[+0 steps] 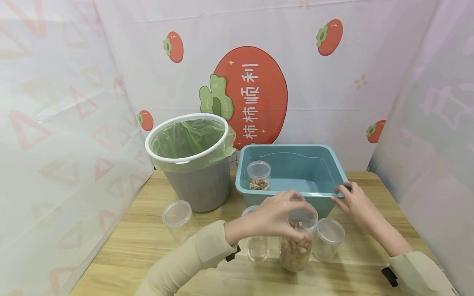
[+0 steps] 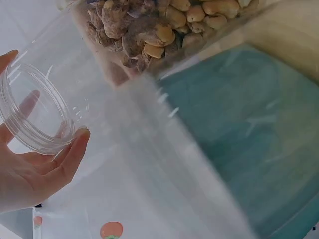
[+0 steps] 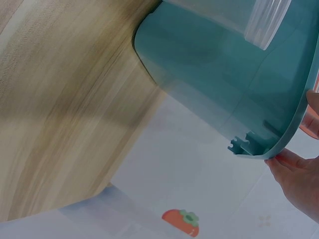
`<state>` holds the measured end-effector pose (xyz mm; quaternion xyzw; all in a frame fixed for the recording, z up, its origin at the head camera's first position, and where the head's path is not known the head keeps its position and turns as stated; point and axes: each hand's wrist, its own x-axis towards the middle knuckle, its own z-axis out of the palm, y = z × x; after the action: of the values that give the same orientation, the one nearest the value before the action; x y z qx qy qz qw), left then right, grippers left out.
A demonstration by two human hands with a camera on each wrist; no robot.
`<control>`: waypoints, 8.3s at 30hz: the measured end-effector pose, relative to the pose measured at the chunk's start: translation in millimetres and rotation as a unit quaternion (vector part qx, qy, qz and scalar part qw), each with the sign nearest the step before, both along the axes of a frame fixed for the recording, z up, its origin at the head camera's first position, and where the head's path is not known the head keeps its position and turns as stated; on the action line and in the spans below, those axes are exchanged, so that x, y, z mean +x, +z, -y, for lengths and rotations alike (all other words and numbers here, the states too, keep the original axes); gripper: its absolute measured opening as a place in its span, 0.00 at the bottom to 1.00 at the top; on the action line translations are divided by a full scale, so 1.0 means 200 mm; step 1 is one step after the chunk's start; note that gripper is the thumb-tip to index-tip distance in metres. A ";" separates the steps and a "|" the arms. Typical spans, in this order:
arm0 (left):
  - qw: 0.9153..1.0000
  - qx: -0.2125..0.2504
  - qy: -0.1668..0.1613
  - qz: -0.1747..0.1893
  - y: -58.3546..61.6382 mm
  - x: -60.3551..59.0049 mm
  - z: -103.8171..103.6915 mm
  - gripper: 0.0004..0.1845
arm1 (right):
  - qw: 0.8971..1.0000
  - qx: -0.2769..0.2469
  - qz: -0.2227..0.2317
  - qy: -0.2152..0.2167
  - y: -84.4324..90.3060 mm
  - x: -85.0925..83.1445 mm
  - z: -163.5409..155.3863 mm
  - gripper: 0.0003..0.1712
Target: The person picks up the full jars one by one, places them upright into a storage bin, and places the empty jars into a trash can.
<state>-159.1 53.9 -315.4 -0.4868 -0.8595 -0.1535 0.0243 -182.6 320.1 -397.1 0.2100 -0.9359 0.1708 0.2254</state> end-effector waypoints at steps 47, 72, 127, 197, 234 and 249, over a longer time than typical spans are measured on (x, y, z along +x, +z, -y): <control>0.995 0.065 0.052 0.060 0.58 -0.42 0.00 0.25 | 1.000 -0.006 -0.006 0.004 0.00 0.00 0.01 0.09; 0.988 0.066 0.135 0.033 0.32 -0.63 -0.09 0.25 | 1.000 -0.009 -0.003 0.000 -0.01 0.00 0.01 0.09; 0.990 -0.051 0.069 0.111 -0.15 -0.68 -0.08 0.26 | 1.000 -0.010 0.015 0.000 0.00 0.02 0.01 0.08; 0.964 0.217 0.113 -0.099 0.23 -0.34 1.00 0.13 | 0.998 0.049 0.017 0.028 0.03 0.26 0.12 0.19; 0.918 0.304 0.194 -0.164 -0.02 -0.47 1.30 0.08 | 0.998 -0.012 0.055 0.015 -0.19 0.29 0.12 0.30; 0.919 0.296 0.211 -0.151 -0.02 -0.48 1.30 0.06 | 0.999 -0.031 0.003 0.032 -0.18 0.28 0.16 0.32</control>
<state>-255.0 -205.9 -318.7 -0.2818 -0.8437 -0.3170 0.3291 -126.5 288.8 -433.5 0.2320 -0.9238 0.2073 0.2233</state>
